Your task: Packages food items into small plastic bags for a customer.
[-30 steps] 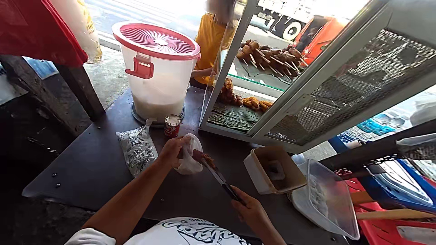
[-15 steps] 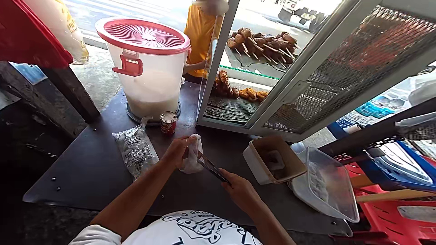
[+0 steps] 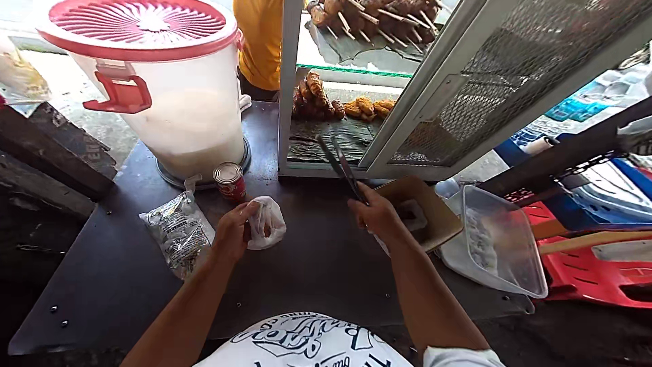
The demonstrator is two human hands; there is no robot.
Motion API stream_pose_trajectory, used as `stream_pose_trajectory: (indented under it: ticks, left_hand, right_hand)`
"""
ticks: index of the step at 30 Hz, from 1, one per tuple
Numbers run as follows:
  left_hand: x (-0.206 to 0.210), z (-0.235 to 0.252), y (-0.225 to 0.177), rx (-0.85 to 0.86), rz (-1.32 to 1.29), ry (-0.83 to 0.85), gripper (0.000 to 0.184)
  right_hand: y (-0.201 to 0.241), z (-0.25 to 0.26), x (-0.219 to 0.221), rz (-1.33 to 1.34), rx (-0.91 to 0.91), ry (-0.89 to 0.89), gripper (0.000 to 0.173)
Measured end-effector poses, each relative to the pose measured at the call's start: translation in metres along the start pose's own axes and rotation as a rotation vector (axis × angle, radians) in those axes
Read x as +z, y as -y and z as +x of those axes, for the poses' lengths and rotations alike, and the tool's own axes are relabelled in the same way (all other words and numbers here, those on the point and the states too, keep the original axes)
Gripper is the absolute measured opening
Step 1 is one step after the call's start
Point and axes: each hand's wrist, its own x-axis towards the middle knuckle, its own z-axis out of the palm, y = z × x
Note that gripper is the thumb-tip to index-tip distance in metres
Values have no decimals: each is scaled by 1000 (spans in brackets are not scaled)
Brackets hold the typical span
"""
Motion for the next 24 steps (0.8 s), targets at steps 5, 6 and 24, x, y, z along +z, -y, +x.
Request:
stream_pose_trajectory:
  ticks: [5, 6, 24]
  left_hand:
    - [-3, -8, 9, 17, 75, -5, 26]
    - [-6, -11, 9, 23, 75, -19, 27]
    - [-19, -27, 26, 40, -68, -212, 24]
  right_hand:
    - [19, 121, 22, -82, 3, -130, 57]
    - [25, 140, 26, -151, -11, -146, 56]
    - [35, 199, 23, -373, -24, -265, 51]
